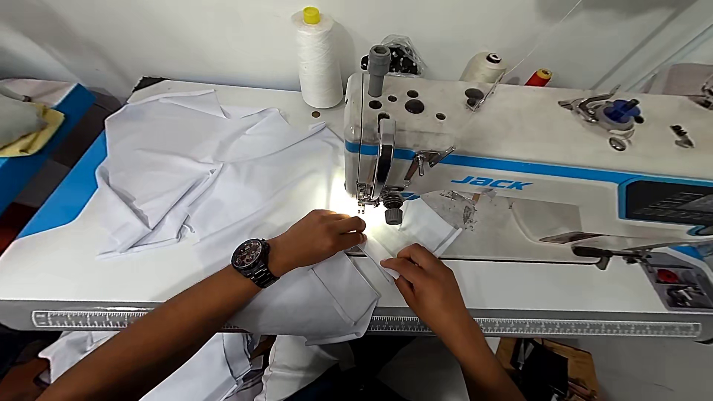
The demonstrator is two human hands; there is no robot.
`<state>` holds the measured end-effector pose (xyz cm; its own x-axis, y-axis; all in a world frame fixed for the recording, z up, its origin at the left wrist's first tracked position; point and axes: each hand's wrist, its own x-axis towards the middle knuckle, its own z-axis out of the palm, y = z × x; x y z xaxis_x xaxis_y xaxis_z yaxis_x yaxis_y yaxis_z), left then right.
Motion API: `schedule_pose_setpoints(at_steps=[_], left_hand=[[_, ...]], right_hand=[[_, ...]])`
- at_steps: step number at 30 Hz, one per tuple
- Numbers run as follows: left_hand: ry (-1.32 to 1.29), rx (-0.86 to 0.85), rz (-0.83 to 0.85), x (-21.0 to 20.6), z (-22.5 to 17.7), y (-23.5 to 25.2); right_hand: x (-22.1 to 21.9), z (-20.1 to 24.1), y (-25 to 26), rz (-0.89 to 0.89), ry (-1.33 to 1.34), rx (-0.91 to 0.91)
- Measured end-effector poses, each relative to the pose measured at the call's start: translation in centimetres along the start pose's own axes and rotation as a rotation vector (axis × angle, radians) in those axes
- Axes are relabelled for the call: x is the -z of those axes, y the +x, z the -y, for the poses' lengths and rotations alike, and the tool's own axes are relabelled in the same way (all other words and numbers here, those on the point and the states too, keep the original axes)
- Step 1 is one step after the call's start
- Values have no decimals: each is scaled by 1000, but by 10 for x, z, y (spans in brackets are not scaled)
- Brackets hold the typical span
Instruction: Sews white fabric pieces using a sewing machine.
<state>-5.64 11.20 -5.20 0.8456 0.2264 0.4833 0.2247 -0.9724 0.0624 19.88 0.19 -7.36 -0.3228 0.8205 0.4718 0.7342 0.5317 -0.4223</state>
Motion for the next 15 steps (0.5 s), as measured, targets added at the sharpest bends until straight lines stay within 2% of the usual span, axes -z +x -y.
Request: schedule_pose_setpoints(at_steps=[10, 15], left_hand=[[-7, 27, 12, -1, -1, 0], [44, 45, 110, 9, -6, -5]], right_hand=[[-2, -2, -1, 18, 10, 55], [2, -3, 0, 75, 13, 88]])
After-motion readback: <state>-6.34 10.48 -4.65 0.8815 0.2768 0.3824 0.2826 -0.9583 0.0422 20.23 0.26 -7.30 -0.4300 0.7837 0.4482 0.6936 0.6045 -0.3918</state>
